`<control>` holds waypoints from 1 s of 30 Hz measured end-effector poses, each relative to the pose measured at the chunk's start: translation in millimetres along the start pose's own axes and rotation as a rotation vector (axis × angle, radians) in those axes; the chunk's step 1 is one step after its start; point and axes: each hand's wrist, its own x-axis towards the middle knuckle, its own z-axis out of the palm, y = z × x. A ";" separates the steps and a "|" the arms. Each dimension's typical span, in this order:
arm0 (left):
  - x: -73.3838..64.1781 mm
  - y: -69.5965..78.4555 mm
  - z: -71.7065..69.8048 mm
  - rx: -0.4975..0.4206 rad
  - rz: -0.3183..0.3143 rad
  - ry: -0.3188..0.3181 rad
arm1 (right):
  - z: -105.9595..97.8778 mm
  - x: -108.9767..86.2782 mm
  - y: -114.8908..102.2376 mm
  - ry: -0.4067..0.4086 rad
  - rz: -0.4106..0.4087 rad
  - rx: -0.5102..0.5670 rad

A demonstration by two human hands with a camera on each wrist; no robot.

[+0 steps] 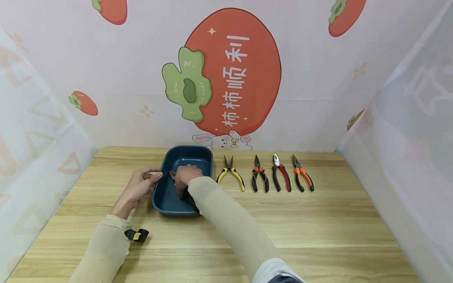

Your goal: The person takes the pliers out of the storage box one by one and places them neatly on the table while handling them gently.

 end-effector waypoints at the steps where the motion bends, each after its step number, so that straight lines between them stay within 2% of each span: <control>1: -0.1 -0.1 0.0 0.002 0.000 0.001 | 0.1 0.7 0.7 0.001 -0.005 -0.007; 11: -0.2 0.1 0.0 0.008 -0.009 0.007 | 0.6 2.9 5.6 -0.002 -0.035 -0.048; 20: -0.4 0.7 0.0 0.019 -0.003 0.004 | -0.7 4.5 1.3 -0.006 0.021 -0.064; 26: -0.5 0.4 -0.3 0.018 -0.006 0.003 | -6.0 4.3 -9.2 -0.058 0.093 -0.112; 30: -0.4 0.7 -0.2 0.019 -0.005 0.002 | -8.7 1.2 -12.6 -0.087 0.100 -0.137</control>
